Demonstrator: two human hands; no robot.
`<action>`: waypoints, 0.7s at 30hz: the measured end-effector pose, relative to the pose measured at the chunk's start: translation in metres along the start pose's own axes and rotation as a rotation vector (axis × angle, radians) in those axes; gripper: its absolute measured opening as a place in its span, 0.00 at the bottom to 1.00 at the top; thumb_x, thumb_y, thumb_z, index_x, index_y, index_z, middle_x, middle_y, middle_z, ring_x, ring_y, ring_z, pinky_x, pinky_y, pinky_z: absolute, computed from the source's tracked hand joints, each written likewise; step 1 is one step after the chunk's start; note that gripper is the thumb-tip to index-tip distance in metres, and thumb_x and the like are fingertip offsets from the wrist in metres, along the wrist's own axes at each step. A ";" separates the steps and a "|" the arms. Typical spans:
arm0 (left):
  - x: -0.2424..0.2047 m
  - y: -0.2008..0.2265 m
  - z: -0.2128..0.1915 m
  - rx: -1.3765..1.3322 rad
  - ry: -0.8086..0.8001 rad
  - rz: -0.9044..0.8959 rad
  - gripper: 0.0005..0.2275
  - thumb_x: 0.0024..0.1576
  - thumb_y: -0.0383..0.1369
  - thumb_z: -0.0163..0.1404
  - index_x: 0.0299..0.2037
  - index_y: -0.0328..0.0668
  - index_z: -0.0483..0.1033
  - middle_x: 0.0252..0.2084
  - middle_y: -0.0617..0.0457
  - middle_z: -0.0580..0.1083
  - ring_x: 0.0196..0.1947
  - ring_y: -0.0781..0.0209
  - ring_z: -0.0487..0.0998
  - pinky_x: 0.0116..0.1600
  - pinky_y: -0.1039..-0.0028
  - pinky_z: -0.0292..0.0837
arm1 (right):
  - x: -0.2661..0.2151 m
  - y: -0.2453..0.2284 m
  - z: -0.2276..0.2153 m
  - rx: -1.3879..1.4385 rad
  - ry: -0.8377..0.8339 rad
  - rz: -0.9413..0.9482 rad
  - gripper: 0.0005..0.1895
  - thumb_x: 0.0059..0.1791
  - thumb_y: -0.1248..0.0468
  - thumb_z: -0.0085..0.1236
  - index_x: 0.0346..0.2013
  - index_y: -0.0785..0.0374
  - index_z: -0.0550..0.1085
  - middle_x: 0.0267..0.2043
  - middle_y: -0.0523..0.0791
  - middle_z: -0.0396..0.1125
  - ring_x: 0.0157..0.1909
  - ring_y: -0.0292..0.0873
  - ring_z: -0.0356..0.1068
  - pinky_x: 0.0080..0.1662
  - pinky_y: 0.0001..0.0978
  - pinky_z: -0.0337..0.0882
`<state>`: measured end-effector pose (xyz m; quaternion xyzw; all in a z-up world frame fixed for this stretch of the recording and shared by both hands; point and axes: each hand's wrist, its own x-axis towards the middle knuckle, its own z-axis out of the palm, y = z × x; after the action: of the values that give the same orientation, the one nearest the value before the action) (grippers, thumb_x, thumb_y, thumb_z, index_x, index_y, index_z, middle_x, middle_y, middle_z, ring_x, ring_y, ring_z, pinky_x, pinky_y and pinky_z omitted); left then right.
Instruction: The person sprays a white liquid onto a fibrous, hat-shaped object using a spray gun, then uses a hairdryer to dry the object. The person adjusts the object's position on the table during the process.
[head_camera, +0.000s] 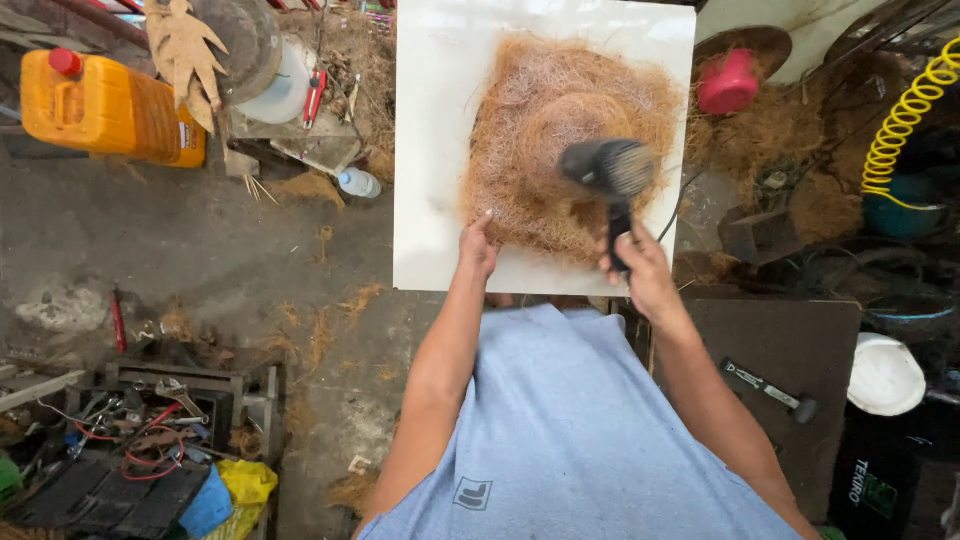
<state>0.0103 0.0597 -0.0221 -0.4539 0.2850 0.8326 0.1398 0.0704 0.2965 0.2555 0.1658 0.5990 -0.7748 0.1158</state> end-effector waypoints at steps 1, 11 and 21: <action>0.008 -0.005 -0.005 -0.018 -0.008 0.000 0.25 0.55 0.30 0.65 0.62 0.41 0.72 0.56 0.39 0.74 0.56 0.36 0.75 0.61 0.41 0.65 | 0.000 -0.006 -0.003 0.022 0.047 -0.018 0.15 0.56 0.57 0.52 0.51 0.63 0.69 0.38 0.51 0.68 0.30 0.43 0.72 0.20 0.24 0.67; 0.009 -0.004 -0.006 -0.013 -0.014 -0.020 0.25 0.55 0.33 0.65 0.62 0.43 0.72 0.58 0.42 0.75 0.58 0.38 0.75 0.62 0.41 0.64 | -0.001 0.031 -0.054 0.032 0.242 -0.020 0.16 0.59 0.53 0.50 0.50 0.63 0.69 0.38 0.52 0.69 0.30 0.46 0.72 0.19 0.28 0.67; 0.016 -0.010 -0.006 -0.066 -0.067 -0.050 0.24 0.55 0.34 0.65 0.61 0.41 0.74 0.57 0.43 0.76 0.55 0.41 0.78 0.58 0.47 0.73 | -0.015 0.028 -0.017 -0.087 0.043 0.069 0.13 0.56 0.58 0.51 0.48 0.66 0.71 0.35 0.54 0.69 0.28 0.46 0.70 0.19 0.28 0.65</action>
<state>0.0106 0.0632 -0.0412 -0.4370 0.2409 0.8527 0.1550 0.0967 0.3056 0.2331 0.1978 0.6284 -0.7398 0.1369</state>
